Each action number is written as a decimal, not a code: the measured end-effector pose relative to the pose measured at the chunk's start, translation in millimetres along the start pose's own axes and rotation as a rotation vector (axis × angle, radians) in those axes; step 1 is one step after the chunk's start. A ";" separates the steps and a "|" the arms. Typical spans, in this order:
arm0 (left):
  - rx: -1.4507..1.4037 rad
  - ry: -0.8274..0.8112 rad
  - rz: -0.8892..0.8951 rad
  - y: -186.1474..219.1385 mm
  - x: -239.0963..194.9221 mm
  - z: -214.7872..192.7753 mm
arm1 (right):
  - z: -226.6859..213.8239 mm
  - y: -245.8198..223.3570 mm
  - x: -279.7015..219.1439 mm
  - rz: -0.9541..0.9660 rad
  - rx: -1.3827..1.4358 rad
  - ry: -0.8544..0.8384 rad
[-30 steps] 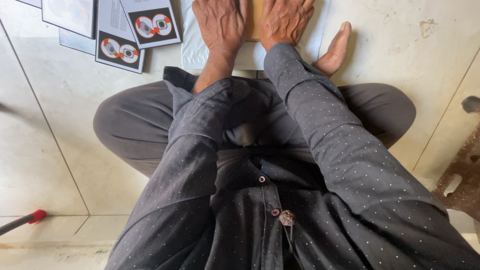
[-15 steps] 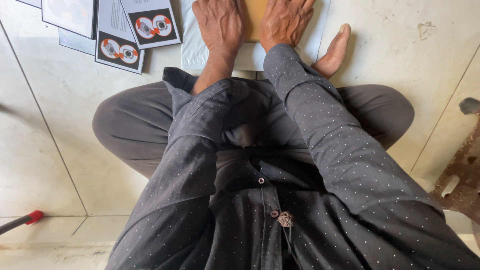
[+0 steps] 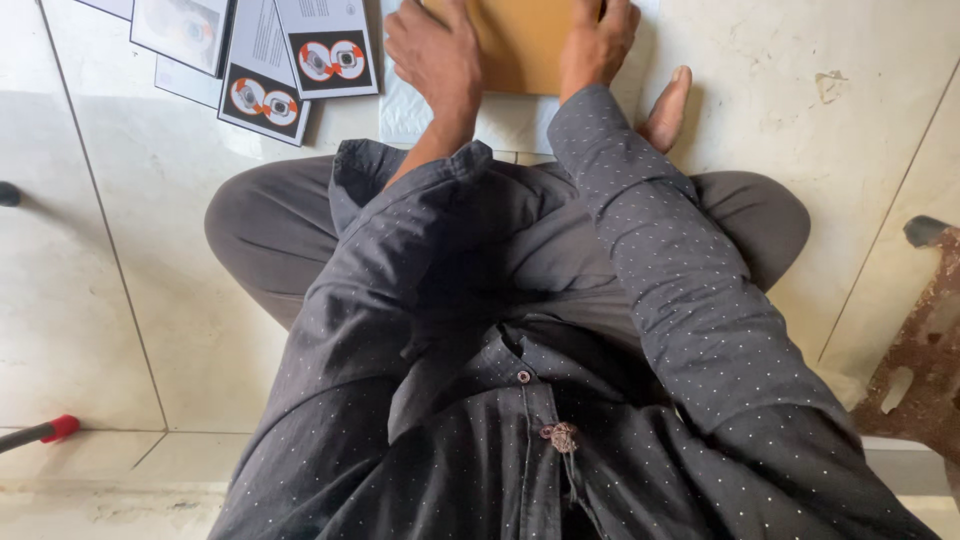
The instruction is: The person sits on the floor and packs smartwatches into cardboard boxes. They open product boxes, remove the watch and accessories, place them into a larger shipping box, and seal it with tape. The process is repeated for multiple units.
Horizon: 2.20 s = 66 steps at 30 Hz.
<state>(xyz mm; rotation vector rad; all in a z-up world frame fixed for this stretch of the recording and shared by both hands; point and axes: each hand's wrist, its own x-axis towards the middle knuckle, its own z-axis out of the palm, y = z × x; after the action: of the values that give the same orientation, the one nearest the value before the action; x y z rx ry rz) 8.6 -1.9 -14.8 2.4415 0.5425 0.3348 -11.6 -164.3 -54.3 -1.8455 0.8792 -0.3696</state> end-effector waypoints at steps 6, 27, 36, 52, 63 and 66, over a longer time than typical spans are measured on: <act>-0.695 -0.065 0.018 -38.3 7.6 -22.0 | -59.6 -14.7 -25.6 -0.006 0.718 -0.120; 0.219 -0.415 0.147 5.2 -28.9 -39.9 | -32.5 -35.7 -61.6 -0.335 -0.730 -0.056; 0.050 -0.406 0.109 -1.2 -17.4 -42.6 | -39.7 -45.9 -54.4 -0.203 -0.656 -0.103; -0.686 -0.641 -0.195 3.1 -42.6 -155.2 | -143.7 -128.9 -83.4 0.107 -0.357 -0.247; -1.127 -0.642 -0.398 18.3 -116.7 -124.4 | -130.9 -110.7 -130.0 -0.005 0.275 -0.028; -1.105 -0.608 -0.431 15.3 -90.2 -123.1 | -129.1 -107.9 -107.7 0.106 0.340 -0.148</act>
<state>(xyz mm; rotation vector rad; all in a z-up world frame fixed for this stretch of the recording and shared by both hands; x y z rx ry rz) -110.6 8.6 81.2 1.2109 0.4180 -0.2506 -120.2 -149.6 112.7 -1.4870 0.7578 -0.2916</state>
